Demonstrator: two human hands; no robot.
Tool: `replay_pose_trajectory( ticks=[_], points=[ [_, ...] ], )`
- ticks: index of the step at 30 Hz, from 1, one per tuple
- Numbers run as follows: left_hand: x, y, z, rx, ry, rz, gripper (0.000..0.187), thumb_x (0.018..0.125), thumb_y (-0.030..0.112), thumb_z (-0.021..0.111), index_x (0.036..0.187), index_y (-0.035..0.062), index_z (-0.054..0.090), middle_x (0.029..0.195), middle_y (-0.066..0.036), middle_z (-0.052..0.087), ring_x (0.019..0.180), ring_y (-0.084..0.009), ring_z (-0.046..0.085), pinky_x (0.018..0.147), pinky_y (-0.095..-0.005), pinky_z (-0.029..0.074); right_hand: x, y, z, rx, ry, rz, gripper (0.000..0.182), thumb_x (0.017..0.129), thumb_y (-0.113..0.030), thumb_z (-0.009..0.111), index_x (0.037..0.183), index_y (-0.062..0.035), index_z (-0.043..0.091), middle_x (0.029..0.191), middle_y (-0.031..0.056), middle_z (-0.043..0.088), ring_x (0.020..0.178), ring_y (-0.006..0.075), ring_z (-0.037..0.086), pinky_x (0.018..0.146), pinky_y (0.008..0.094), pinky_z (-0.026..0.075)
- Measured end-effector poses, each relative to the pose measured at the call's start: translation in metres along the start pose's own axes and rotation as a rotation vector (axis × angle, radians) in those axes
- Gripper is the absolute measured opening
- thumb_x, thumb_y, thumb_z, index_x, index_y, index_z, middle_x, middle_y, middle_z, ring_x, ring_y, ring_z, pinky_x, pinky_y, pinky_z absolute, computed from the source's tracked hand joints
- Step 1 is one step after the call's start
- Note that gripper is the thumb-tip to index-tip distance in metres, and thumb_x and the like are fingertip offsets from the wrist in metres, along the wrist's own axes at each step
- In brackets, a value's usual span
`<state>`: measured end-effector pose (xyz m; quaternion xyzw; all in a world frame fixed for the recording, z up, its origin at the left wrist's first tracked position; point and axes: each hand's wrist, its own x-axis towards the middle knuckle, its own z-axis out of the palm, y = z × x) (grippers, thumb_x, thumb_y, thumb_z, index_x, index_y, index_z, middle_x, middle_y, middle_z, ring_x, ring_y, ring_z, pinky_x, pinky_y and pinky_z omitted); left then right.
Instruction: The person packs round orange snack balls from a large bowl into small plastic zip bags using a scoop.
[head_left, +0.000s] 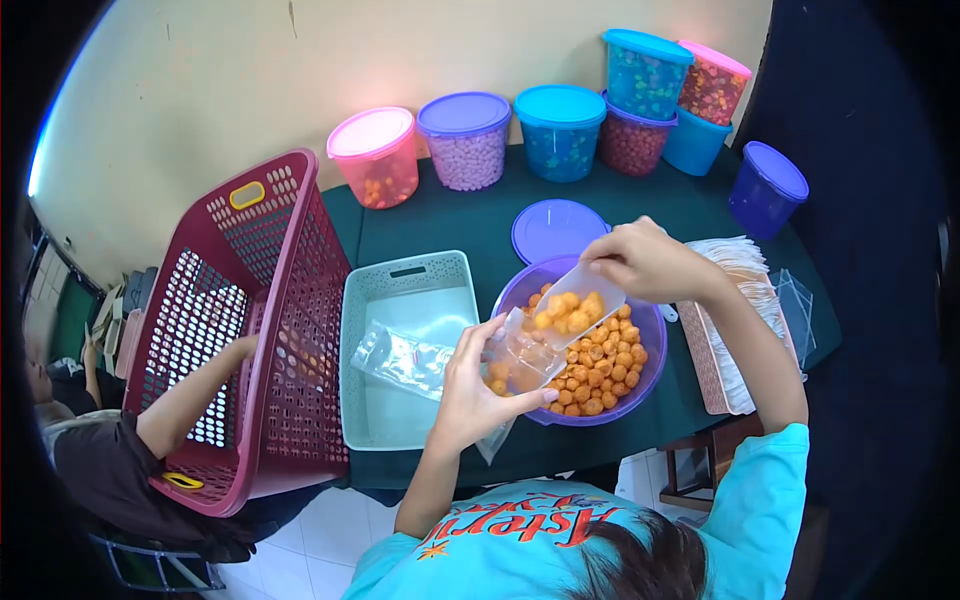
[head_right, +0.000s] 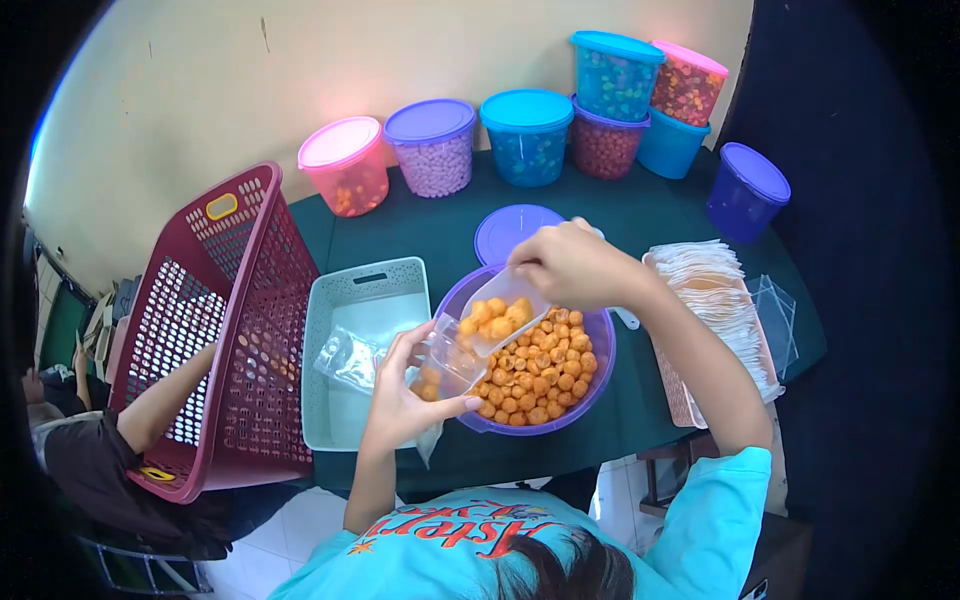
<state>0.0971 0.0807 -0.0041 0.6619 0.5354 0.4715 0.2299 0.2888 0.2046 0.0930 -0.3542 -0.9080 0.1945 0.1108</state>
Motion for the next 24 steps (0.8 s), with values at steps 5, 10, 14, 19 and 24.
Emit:
replay_pose_trajectory(
  ticks=[5,10,14,19,24],
  points=[
    [0.015,0.019,0.013,-0.027,0.016,0.009,0.077,0.051,0.028,0.080,0.111,-0.0025,0.044,0.101,-0.014,0.050,0.089,-0.0219,0.052,0.074,-0.0337,0.044,0.001,-0.052,0.007,-0.565,-0.083,-0.170,0.015,0.067,-0.010,0.055,0.078,-0.0071,0.064,0.074,0.0067,0.061,0.077,0.0204,0.055,0.076,0.0323,0.033],
    [0.015,0.010,0.011,-0.072,0.071,0.038,0.079,0.051,0.028,0.080,0.113,-0.0022,0.042,0.100,-0.013,0.049,0.088,-0.0218,0.051,0.074,-0.0330,0.044,-0.004,-0.048,-0.013,-0.648,0.127,-0.233,0.013,0.065,-0.008,0.054,0.075,-0.0070,0.063,0.073,0.0067,0.060,0.075,0.0195,0.053,0.073,0.0332,0.033],
    [0.011,0.006,0.007,-0.062,0.142,-0.021,0.084,0.047,0.027,0.081,0.115,-0.0028,0.040,0.101,-0.011,0.051,0.089,-0.0182,0.051,0.075,-0.0310,0.041,-0.018,-0.021,-0.023,-0.387,0.213,-0.057,0.014,0.073,-0.009,0.051,0.078,-0.0056,0.064,0.071,0.0075,0.059,0.075,0.0215,0.052,0.073,0.0336,0.032],
    [0.008,0.005,0.005,-0.047,0.126,0.013,0.085,0.050,0.029,0.081,0.115,-0.0014,0.036,0.103,-0.014,0.044,0.094,-0.0235,0.048,0.076,-0.0329,0.043,-0.034,0.018,0.021,-0.270,0.078,0.058,0.018,0.074,-0.013,0.050,0.079,-0.0049,0.065,0.072,0.0131,0.060,0.074,0.0273,0.055,0.074,0.0356,0.034],
    [0.013,0.005,0.014,-0.002,0.181,0.041,0.093,0.046,0.030,0.083,0.118,-0.0013,0.034,0.105,-0.011,0.044,0.090,-0.0192,0.048,0.076,-0.0325,0.041,-0.049,0.026,0.069,-0.119,0.345,-0.105,0.023,0.077,-0.019,0.051,0.087,-0.0021,0.062,0.078,0.0138,0.060,0.074,0.0267,0.055,0.079,0.0367,0.034]
  ],
)
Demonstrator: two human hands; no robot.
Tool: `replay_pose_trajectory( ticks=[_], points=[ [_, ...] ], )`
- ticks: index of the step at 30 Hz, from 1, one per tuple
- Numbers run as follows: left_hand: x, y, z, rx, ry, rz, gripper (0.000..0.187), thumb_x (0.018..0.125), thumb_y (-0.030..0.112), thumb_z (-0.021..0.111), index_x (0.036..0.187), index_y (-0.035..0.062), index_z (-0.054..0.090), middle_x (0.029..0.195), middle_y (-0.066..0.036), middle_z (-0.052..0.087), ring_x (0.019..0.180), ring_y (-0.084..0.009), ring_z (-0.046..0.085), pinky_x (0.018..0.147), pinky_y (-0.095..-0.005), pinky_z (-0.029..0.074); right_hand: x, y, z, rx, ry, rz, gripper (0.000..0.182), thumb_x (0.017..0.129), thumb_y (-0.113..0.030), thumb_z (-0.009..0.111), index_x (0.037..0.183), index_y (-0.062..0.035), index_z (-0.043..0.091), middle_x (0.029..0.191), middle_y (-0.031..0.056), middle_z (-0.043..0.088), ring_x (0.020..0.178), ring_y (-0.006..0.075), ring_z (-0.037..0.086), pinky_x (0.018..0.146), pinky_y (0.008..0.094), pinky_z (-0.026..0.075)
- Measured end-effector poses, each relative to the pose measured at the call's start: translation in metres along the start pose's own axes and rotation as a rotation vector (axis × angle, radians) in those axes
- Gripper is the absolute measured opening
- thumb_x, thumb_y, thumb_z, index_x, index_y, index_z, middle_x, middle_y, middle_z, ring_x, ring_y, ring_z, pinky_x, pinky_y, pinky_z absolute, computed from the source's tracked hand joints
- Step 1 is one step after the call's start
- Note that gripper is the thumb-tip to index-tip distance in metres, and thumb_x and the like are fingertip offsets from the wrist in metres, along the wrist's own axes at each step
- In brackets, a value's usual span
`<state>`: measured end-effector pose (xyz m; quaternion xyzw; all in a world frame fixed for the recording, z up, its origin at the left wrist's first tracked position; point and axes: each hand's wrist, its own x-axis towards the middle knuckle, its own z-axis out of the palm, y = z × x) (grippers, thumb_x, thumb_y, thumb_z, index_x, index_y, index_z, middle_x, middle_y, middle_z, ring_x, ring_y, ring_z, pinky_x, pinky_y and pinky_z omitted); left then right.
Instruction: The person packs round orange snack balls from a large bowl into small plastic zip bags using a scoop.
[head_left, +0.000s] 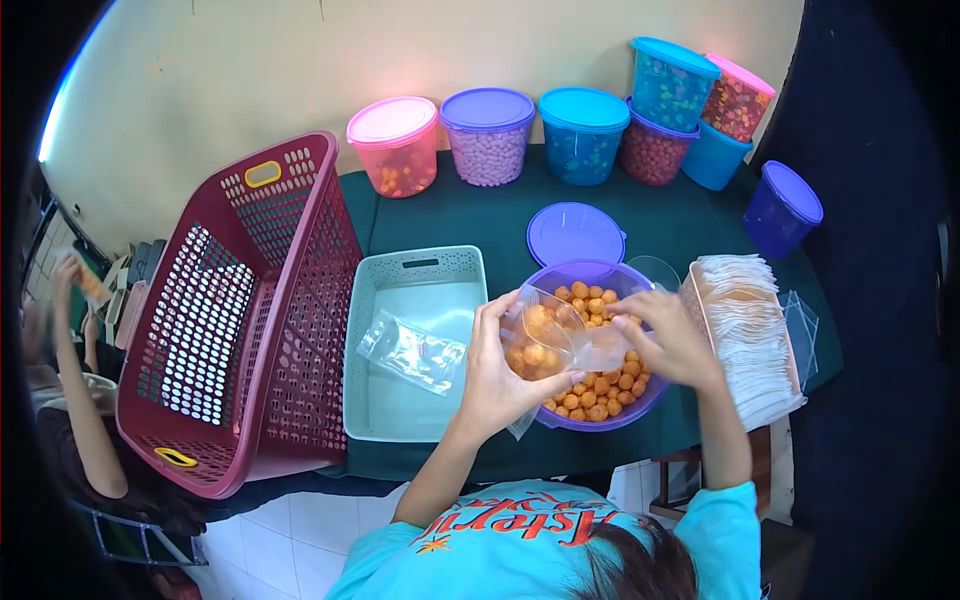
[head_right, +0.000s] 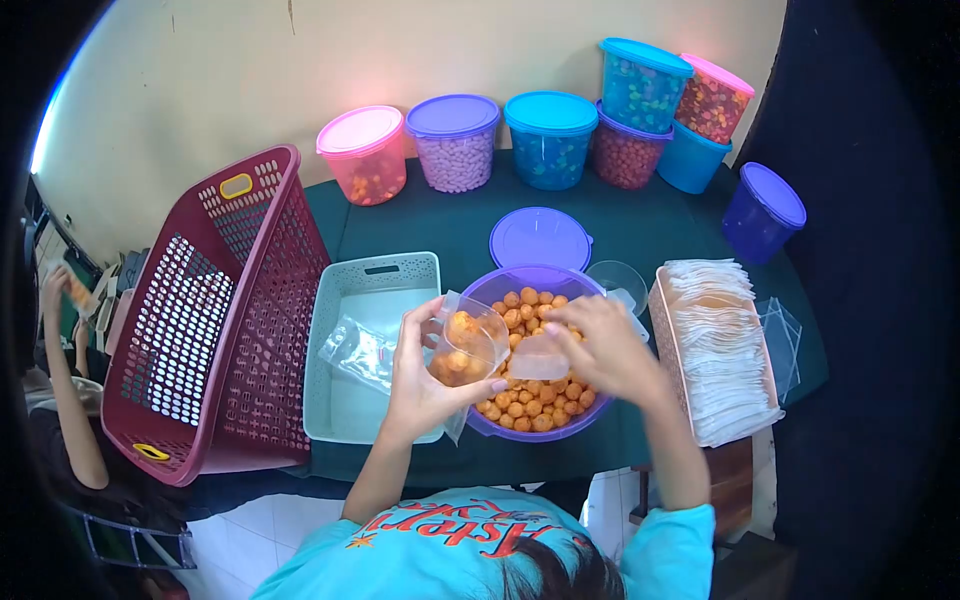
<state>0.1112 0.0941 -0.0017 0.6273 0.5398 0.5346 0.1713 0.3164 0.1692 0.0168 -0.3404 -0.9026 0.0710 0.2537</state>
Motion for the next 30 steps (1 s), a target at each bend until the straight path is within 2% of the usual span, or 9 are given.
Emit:
replay_pose_trajectory(
  ticks=[2,7,10,12,13,19,22,25,30],
  points=[
    [0.003,0.001,0.004,0.030,0.031,0.012,0.094,0.045,0.030,0.083,0.119,-0.0013,0.034,0.105,-0.012,0.044,0.090,-0.0199,0.048,0.077,-0.0328,0.041,-0.001,-0.031,0.004,0.589,0.049,0.135,0.021,0.077,-0.014,0.054,0.092,0.0004,0.057,0.074,0.0104,0.057,0.075,0.0198,0.056,0.073,0.0303,0.041],
    [0.005,0.013,-0.007,0.109,0.034,0.143,0.087,0.053,0.026,0.080,0.120,-0.0008,0.031,0.111,-0.015,0.040,0.099,-0.0243,0.046,0.083,-0.0347,0.041,0.002,-0.053,0.020,0.737,0.252,0.198,0.012,0.080,-0.009,0.052,0.081,0.0024,0.055,0.070,0.0078,0.055,0.064,0.0136,0.053,0.058,0.0258,0.040],
    [0.004,0.008,-0.014,-0.360,0.008,0.082,0.065,0.067,0.016,0.071,0.119,-0.0018,0.036,0.103,-0.013,0.047,0.093,-0.0205,0.050,0.081,-0.0318,0.042,0.003,-0.055,0.022,0.914,0.396,0.264,0.013,0.084,-0.008,0.049,0.077,0.0025,0.052,0.067,0.0029,0.051,0.063,0.0055,0.046,0.052,0.0212,0.036],
    [0.003,0.009,-0.015,-0.542,-0.060,-0.119,0.039,0.081,0.011,0.054,0.116,-0.0027,0.040,0.094,-0.009,0.053,0.087,-0.0153,0.051,0.077,-0.0300,0.042,0.005,-0.060,0.020,0.829,0.498,0.254,0.013,0.086,-0.009,0.044,0.078,0.0010,0.048,0.066,0.0018,0.049,0.059,0.0059,0.043,0.050,0.0226,0.034],
    [0.002,0.004,-0.015,-0.360,-0.105,-0.083,0.032,0.088,0.015,0.043,0.114,-0.0034,0.042,0.091,-0.008,0.056,0.086,-0.0139,0.052,0.078,-0.0278,0.041,0.007,-0.064,0.023,0.827,0.497,0.254,0.013,0.086,-0.009,0.044,0.078,0.0010,0.048,0.066,0.0018,0.049,0.059,0.0059,0.043,0.050,0.0226,0.034],
    [-0.002,0.003,0.025,-0.442,0.119,0.036,0.030,0.089,0.014,0.035,0.105,-0.0062,0.049,0.093,-0.014,0.054,0.089,-0.0212,0.053,0.080,-0.0290,0.040,0.024,-0.074,0.055,0.519,0.843,0.102,0.014,0.089,-0.012,0.037,0.082,-0.0016,0.043,0.059,0.0040,0.042,0.053,0.0059,0.040,0.046,0.0238,0.033],
    [-0.003,0.005,0.017,-0.469,0.116,-0.029,0.029,0.088,0.012,0.035,0.106,-0.0063,0.049,0.095,-0.014,0.054,0.091,-0.0208,0.052,0.080,-0.0286,0.039,0.017,-0.077,0.039,0.573,0.682,0.258,0.017,0.091,-0.013,0.033,0.082,-0.0034,0.043,0.057,-0.0019,0.041,0.050,0.0028,0.037,0.044,0.0195,0.029],
    [-0.001,0.006,0.005,-0.304,-0.030,-0.038,0.028,0.088,0.010,0.035,0.107,-0.0053,0.049,0.098,-0.014,0.054,0.091,-0.0188,0.052,0.079,-0.0279,0.040,0.019,-0.066,0.044,0.571,0.751,0.210,0.016,0.091,-0.012,0.035,0.080,-0.0037,0.043,0.049,-0.0052,0.036,0.043,0.0006,0.031,0.038,0.0192,0.023],
    [-0.002,0.010,0.007,-0.813,-0.092,-0.122,0.038,0.077,0.012,0.059,0.109,-0.0053,0.049,0.104,-0.011,0.054,0.096,-0.0163,0.052,0.083,-0.0274,0.041,0.012,-0.067,0.048,0.637,0.658,0.237,0.015,0.090,-0.013,0.037,0.082,-0.0023,0.046,0.054,-0.0019,0.041,0.047,0.0033,0.036,0.042,0.0211,0.028]
  ],
)
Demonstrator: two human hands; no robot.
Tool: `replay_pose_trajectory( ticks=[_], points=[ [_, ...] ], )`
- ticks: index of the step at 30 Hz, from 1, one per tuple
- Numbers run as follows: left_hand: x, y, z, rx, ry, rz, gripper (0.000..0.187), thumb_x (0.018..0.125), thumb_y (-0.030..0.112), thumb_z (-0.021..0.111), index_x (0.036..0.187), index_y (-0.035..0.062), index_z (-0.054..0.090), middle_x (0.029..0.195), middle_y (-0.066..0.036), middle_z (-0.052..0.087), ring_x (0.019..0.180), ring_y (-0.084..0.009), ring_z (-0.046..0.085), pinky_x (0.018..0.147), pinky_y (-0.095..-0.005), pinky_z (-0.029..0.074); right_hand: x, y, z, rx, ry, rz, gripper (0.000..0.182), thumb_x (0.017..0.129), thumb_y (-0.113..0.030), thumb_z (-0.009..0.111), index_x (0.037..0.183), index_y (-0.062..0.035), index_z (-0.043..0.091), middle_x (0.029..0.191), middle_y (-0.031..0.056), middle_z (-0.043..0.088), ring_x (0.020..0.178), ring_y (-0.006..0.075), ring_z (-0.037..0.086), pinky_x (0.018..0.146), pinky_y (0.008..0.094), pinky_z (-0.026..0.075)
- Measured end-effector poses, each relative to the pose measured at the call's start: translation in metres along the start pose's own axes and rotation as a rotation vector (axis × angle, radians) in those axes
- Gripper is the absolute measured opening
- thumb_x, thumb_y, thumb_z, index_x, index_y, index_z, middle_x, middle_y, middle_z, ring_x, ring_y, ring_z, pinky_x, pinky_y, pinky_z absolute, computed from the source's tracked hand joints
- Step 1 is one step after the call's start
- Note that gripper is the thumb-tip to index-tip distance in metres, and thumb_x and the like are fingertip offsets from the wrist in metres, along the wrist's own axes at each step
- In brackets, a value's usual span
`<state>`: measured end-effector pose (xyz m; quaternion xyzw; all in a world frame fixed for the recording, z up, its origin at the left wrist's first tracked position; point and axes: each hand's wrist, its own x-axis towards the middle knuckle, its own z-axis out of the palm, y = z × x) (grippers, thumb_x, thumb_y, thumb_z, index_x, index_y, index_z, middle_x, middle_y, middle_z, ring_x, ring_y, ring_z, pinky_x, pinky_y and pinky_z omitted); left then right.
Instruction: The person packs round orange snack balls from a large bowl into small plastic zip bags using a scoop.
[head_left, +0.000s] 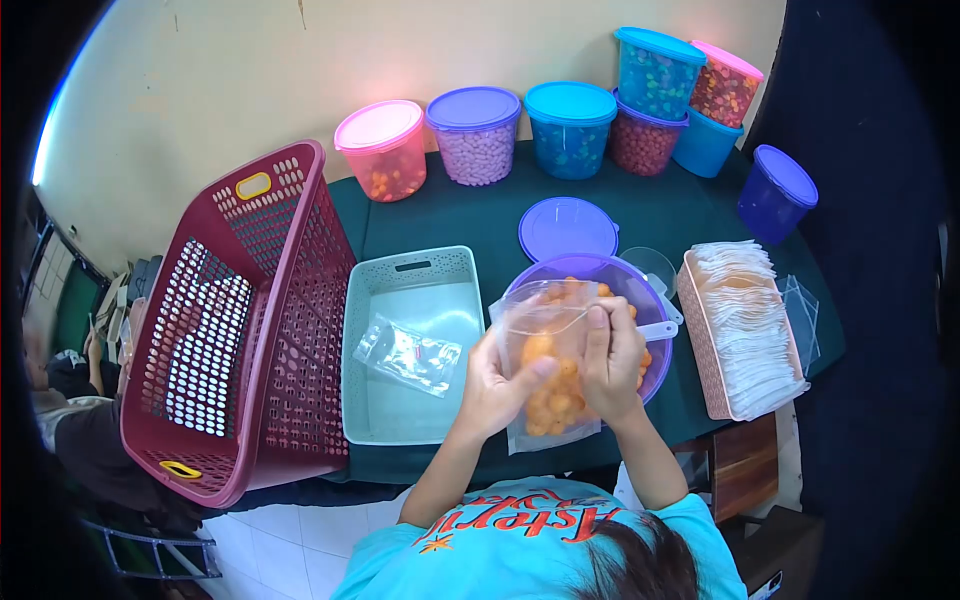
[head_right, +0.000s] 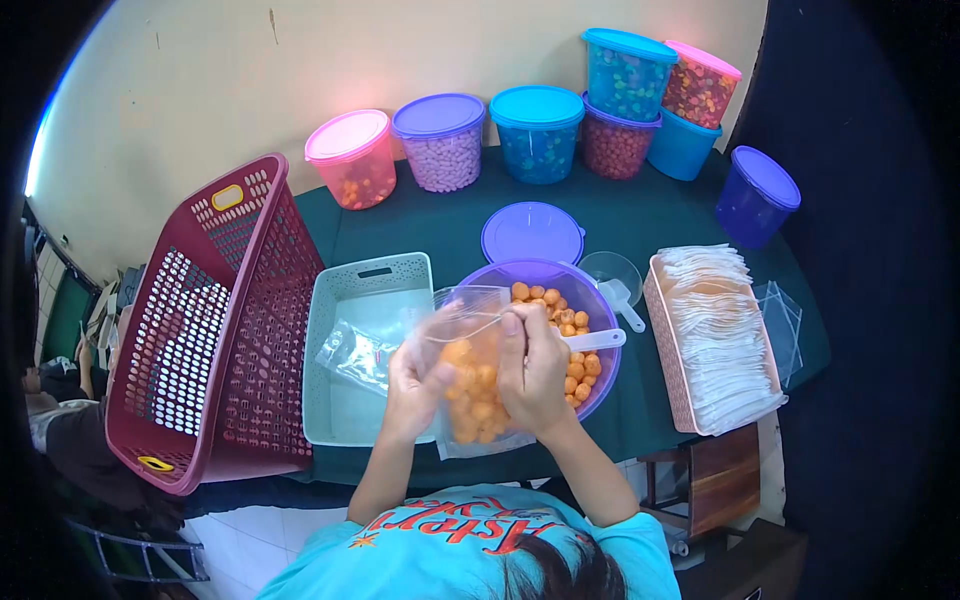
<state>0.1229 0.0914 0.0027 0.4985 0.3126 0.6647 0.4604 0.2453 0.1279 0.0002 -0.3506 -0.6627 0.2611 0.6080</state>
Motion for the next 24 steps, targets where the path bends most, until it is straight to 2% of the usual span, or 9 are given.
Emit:
replay_pose_trajectory(
  ticks=[2,6,10,12,16,18,19,22,24],
  points=[
    [0.002,0.004,-0.003,0.070,-0.058,-0.065,0.047,0.071,0.013,0.066,0.111,-0.0055,0.047,0.105,-0.011,0.054,0.098,-0.0164,0.051,0.084,-0.0282,0.041,-0.001,-0.001,-0.001,-0.036,-0.053,-0.016,0.015,0.089,-0.012,0.039,0.083,-0.0016,0.047,0.057,0.0016,0.045,0.050,0.0064,0.040,0.045,0.0238,0.033],
    [0.001,0.011,-0.007,0.059,-0.112,-0.236,0.065,0.056,0.012,0.078,0.110,-0.0046,0.046,0.104,-0.012,0.054,0.098,-0.0165,0.051,0.084,-0.0296,0.042,0.001,-0.010,-0.002,0.253,-0.113,0.101,0.020,0.088,-0.018,0.040,0.086,-0.0002,0.048,0.063,0.0035,0.051,0.056,0.0078,0.045,0.051,0.0250,0.037],
    [-0.001,0.005,-0.011,0.127,-0.129,-0.148,0.066,0.051,0.014,0.081,0.105,-0.0029,0.047,0.101,-0.012,0.054,0.095,-0.0162,0.052,0.083,-0.0300,0.042,0.003,-0.005,-0.012,0.319,-0.359,0.140,0.026,0.088,-0.023,0.040,0.092,0.0016,0.048,0.072,0.0064,0.055,0.065,0.0092,0.051,0.058,0.0245,0.040],
    [-0.001,0.004,-0.009,0.134,-0.086,-0.128,0.066,0.043,0.010,0.083,0.097,0.0019,0.046,0.096,-0.009,0.054,0.092,-0.0156,0.052,0.080,-0.0301,0.043,0.001,-0.009,-0.010,0.333,-0.341,0.143,0.025,0.087,-0.022,0.041,0.093,0.0016,0.048,0.075,0.0063,0.055,0.067,0.0090,0.051,0.060,0.0238,0.040],
    [-0.003,0.003,-0.008,0.100,-0.101,-0.138,0.070,0.045,0.009,0.083,0.103,0.0007,0.045,0.098,-0.009,0.054,0.094,-0.0158,0.051,0.082,-0.0300,0.042,-0.003,-0.014,-0.007,0.400,-0.297,0.217,0.019,0.086,-0.016,0.044,0.092,0.0011,0.049,0.080,0.0052,0.054,0.071,0.0078,0.049,0.064,0.0225,0.040],
    [-0.004,0.001,-0.006,0.042,-0.108,-0.108,0.060,0.059,0.013,0.077,0.108,-0.0021,0.045,0.105,-0.011,0.052,0.096,-0.0162,0.051,0.082,-0.0299,0.043,-0.005,-0.006,-0.013,0.377,-0.263,0.197,0.017,0.086,-0.014,0.044,0.093,0.0007,0.049,0.082,0.0049,0.053,0.071,0.0074,0.049,0.065,0.0224,0.040],
    [-0.005,-0.001,-0.005,0.042,-0.108,-0.109,0.060,0.059,0.013,0.077,0.108,-0.0021,0.045,0.105,-0.011,0.052,0.096,-0.0162,0.051,0.082,-0.0299,0.043,-0.006,-0.003,-0.016,0.352,-0.231,0.177,0.015,0.086,-0.012,0.045,0.093,0.0003,0.049,0.083,0.0047,0.053,0.072,0.0071,0.049,0.066,0.0223,0.040],
    [-0.009,-0.004,-0.003,0.099,-0.100,-0.244,0.053,0.068,0.013,0.070,0.111,-0.0017,0.044,0.105,-0.010,0.053,0.096,-0.0156,0.052,0.082,-0.0294,0.043,-0.007,-0.011,-0.011,0.368,-0.092,0.070,0.014,0.089,-0.012,0.040,0.096,-0.0015,0.046,0.087,0.0036,0.051,0.080,0.0067,0.048,0.072,0.0213,0.039],
    [-0.011,-0.003,0.000,-0.065,-0.114,-0.349,0.047,0.073,0.015,0.066,0.111,-0.0010,0.045,0.104,-0.009,0.053,0.095,-0.0149,0.052,0.081,-0.0287,0.043,-0.011,-0.010,-0.008,0.414,-0.061,0.087,0.015,0.089,-0.014,0.040,0.095,-0.0015,0.046,0.087,0.0036,0.051,0.080,0.0070,0.048,0.072,0.0215,0.039]
  ],
)
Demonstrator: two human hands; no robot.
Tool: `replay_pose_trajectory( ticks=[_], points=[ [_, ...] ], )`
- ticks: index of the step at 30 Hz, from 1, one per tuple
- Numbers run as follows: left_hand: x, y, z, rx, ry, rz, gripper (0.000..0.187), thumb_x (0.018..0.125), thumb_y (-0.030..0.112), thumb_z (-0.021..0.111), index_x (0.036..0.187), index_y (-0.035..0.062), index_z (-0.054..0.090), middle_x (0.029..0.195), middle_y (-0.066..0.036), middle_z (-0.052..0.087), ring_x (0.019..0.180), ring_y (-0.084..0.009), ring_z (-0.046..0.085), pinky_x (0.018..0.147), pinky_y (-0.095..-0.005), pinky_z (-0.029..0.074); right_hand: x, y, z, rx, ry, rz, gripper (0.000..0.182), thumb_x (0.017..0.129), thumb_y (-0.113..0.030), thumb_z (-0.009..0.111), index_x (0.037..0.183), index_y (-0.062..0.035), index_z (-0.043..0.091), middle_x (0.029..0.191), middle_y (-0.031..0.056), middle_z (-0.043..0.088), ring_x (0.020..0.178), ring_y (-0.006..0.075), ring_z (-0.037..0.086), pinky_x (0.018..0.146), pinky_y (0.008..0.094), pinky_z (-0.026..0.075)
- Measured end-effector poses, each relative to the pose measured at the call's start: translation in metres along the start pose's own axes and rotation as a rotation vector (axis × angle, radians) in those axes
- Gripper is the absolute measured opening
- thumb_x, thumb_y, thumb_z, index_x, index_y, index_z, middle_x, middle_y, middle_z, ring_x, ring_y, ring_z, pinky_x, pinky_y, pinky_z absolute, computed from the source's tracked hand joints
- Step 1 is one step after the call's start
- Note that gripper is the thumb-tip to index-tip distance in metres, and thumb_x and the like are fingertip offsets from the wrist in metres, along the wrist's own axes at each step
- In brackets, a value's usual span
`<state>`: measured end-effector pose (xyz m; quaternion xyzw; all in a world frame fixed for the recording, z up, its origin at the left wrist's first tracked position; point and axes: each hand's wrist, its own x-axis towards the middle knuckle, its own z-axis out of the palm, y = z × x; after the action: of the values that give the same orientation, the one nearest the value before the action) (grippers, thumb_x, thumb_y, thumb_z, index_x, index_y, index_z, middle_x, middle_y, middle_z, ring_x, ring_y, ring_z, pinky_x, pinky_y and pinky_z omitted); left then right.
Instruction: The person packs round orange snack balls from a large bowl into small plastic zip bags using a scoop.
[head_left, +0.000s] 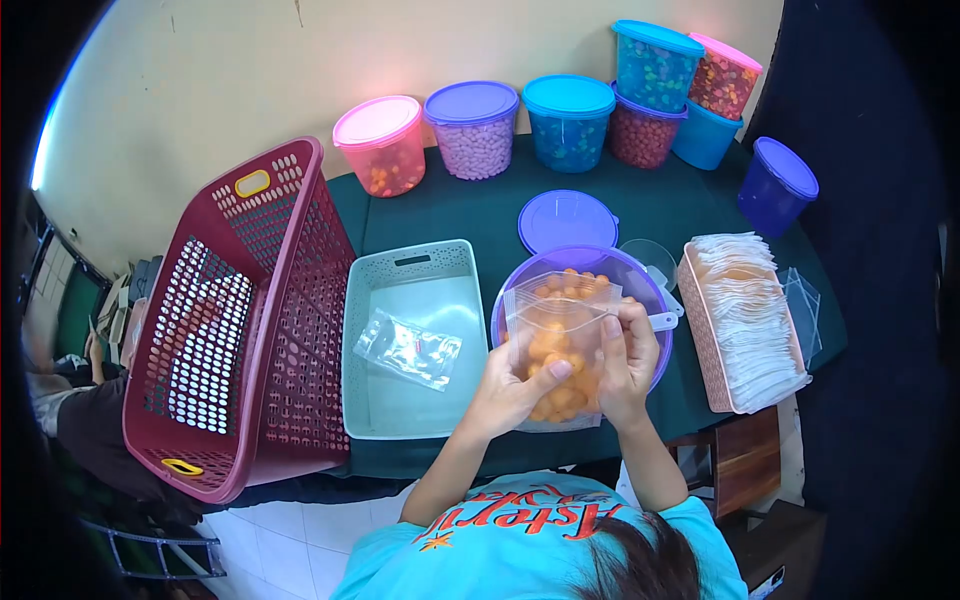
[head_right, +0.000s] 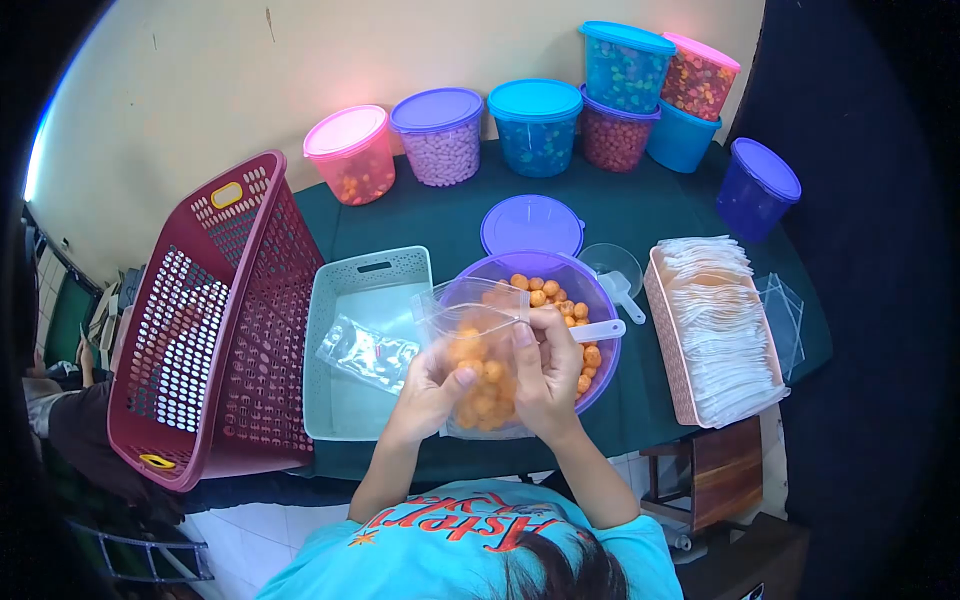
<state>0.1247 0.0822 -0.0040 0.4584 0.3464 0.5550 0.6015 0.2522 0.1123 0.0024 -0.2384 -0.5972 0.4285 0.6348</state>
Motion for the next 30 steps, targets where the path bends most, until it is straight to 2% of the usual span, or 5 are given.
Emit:
replay_pose_trajectory(
  ticks=[10,13,20,22,30],
  points=[
    [0.001,0.000,-0.003,0.050,-0.021,0.038,0.043,0.072,0.014,0.067,0.106,-0.0030,0.048,0.099,-0.009,0.056,0.091,-0.0141,0.054,0.078,-0.0275,0.044,0.001,-0.006,0.003,0.148,-0.018,0.113,0.021,0.088,-0.016,0.040,0.097,0.0019,0.046,0.095,0.0102,0.053,0.087,0.0128,0.051,0.079,0.0264,0.040],
    [0.005,0.001,0.003,0.022,0.139,0.295,0.039,0.071,0.010,0.067,0.104,-0.0027,0.049,0.098,-0.009,0.057,0.090,-0.0142,0.055,0.078,-0.0272,0.045,0.004,0.000,-0.003,0.089,-0.058,0.122,0.024,0.088,-0.016,0.041,0.101,0.0025,0.046,0.096,0.0103,0.054,0.090,0.0125,0.051,0.080,0.0265,0.039],
    [0.007,0.002,-0.008,0.117,0.121,0.163,0.041,0.068,0.003,0.069,0.104,-0.0025,0.049,0.094,-0.009,0.059,0.085,-0.0127,0.057,0.076,-0.0262,0.047,0.009,-0.002,-0.010,0.071,-0.174,0.187,0.027,0.086,-0.015,0.045,0.106,0.0030,0.046,0.097,0.0095,0.054,0.091,0.0128,0.050,0.080,0.0263,0.039],
    [0.009,-0.001,-0.008,0.087,0.123,0.153,0.041,0.068,0.004,0.069,0.103,-0.0025,0.050,0.093,-0.009,0.060,0.084,-0.0123,0.058,0.075,-0.0259,0.047,0.007,-0.003,-0.009,0.110,-0.184,0.343,0.028,0.085,-0.015,0.047,0.106,0.0035,0.047,0.097,0.0097,0.054,0.093,0.0137,0.050,0.081,0.0267,0.038],
    [0.013,-0.005,-0.005,-0.084,0.039,-0.100,0.034,0.077,0.004,0.059,0.108,-0.0033,0.047,0.099,-0.008,0.057,0.086,-0.0106,0.055,0.076,-0.0248,0.046,-0.003,0.012,-0.015,-0.140,-0.088,0.353,0.028,0.086,-0.013,0.045,0.108,0.0042,0.046,0.096,0.0118,0.055,0.087,0.0149,0.053,0.076,0.0276,0.041]
  ],
)
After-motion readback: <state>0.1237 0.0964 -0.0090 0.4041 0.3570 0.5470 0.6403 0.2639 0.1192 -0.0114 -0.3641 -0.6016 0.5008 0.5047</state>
